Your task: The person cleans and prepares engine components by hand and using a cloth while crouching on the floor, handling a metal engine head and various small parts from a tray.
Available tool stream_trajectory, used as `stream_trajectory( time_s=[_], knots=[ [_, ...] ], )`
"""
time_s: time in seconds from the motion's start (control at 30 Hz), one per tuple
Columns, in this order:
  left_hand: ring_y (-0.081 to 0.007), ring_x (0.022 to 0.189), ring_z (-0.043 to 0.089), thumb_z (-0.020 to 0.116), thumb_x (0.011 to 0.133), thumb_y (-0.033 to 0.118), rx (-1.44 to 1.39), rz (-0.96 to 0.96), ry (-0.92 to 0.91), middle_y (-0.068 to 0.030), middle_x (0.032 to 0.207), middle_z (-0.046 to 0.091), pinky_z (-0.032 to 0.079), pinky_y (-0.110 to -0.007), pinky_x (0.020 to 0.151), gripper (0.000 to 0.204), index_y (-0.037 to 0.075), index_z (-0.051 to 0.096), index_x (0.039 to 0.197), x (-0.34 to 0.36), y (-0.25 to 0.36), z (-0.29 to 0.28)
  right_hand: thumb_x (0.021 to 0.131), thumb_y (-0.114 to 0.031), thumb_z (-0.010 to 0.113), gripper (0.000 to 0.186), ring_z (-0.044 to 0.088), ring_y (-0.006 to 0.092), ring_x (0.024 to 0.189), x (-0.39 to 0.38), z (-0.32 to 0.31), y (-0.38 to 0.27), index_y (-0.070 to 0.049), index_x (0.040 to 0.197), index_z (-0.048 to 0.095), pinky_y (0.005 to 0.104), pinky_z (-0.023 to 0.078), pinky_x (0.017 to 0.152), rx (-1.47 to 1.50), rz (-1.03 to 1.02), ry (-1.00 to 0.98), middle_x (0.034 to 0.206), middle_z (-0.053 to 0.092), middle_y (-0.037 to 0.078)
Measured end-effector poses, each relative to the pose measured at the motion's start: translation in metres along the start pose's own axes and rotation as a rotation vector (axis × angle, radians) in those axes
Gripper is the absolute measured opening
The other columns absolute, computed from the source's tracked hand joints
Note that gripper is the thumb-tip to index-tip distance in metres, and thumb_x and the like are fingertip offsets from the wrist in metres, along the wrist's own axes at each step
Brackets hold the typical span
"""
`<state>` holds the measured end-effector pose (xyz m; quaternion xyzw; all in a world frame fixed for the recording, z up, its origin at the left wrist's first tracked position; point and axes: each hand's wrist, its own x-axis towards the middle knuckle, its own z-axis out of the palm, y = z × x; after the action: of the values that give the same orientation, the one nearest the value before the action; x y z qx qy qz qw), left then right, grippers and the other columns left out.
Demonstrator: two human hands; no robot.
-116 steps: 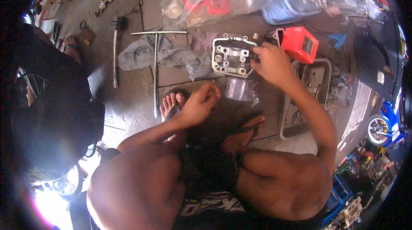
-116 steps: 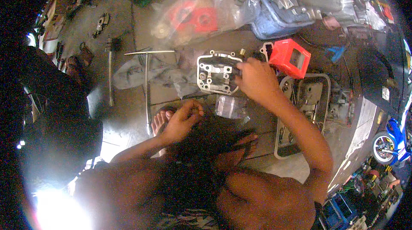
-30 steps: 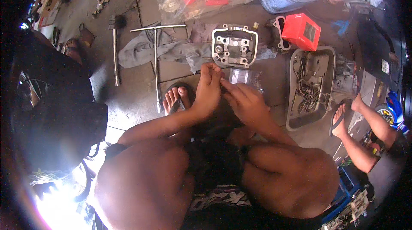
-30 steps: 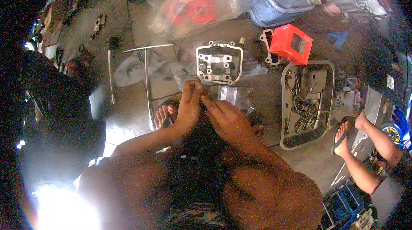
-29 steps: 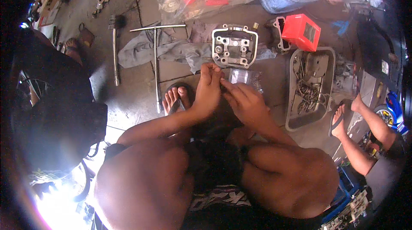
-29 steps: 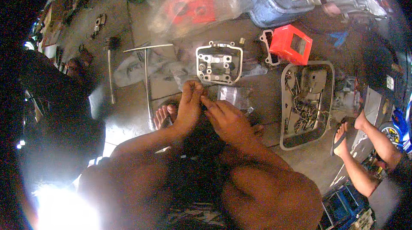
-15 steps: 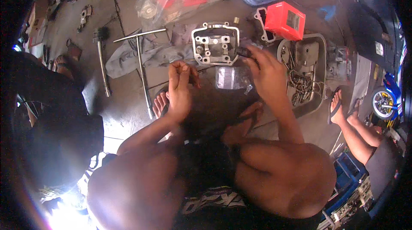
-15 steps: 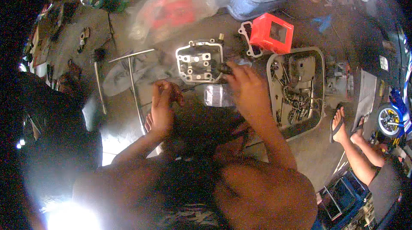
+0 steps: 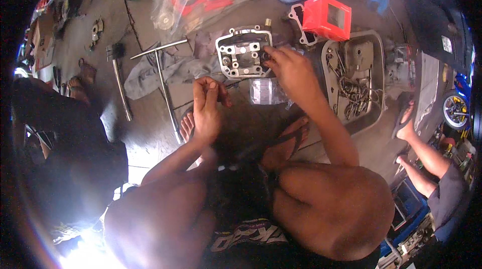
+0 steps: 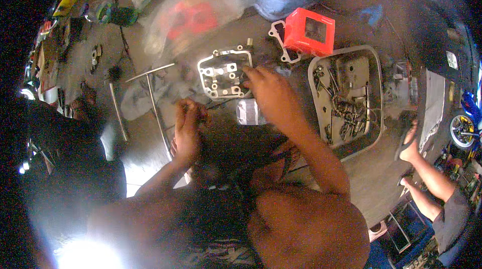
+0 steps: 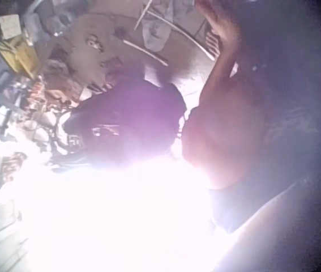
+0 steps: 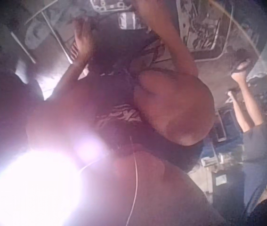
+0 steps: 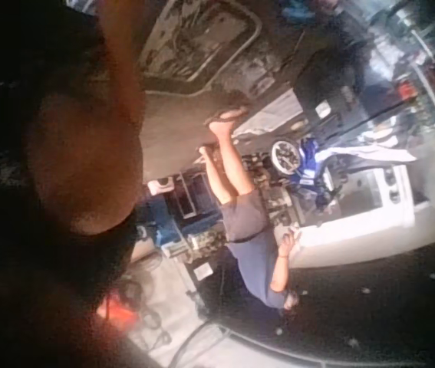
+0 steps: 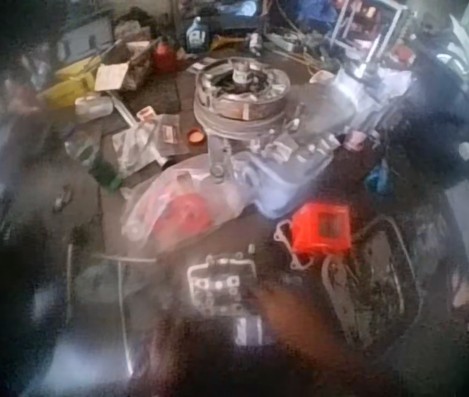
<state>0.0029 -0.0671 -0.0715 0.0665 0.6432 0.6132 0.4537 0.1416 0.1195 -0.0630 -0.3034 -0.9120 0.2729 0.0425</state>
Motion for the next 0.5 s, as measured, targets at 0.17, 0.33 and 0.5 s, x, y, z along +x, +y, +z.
stream_trajectory(
  time_s=[0.17, 0.33, 0.5],
  knots=[
    [-0.0152, 0.069, 0.053, 0.044, 0.106, 0.020, 0.046, -0.014, 0.000, -0.0074, 0.085, 0.053, 0.047, -0.029, 0.065, 0.014, 0.006, 0.045, 0.107, -0.0008, 0.0012, -0.0026, 0.088, -0.018, 0.070, 0.031, 0.066, 0.0353, 0.089, -0.0035, 0.0014, 0.0011, -0.006, 0.117, 0.068, 0.0433, 0.053, 0.077, 0.097, 0.046, 0.044, 0.099, 0.067, 0.015],
    [-0.0154, 0.071, 0.053, 0.046, 0.106, 0.025, 0.126, 0.019, -0.008, -0.0066, 0.085, 0.054, 0.046, -0.030, 0.066, 0.017, 0.008, 0.047, 0.107, -0.0010, -0.0003, -0.0010, 0.094, -0.024, 0.062, 0.035, 0.065, 0.0395, 0.101, -0.0040, 0.0046, -0.0019, -0.010, 0.126, 0.063, 0.0472, 0.053, 0.087, 0.014, 0.108, -0.060, 0.117, 0.064, 0.022],
    [-0.0122, 0.068, 0.051, 0.045, 0.105, 0.010, 0.103, 0.039, -0.015, -0.0060, 0.083, 0.053, 0.047, -0.026, 0.062, 0.008, 0.003, 0.047, 0.108, -0.0017, 0.0067, 0.0033, 0.088, -0.018, 0.071, 0.032, 0.070, 0.0310, 0.088, -0.0017, -0.0047, -0.0038, -0.008, 0.118, 0.067, 0.0398, 0.055, 0.077, 0.271, 0.202, 0.050, 0.100, 0.071, 0.016]
  ],
)
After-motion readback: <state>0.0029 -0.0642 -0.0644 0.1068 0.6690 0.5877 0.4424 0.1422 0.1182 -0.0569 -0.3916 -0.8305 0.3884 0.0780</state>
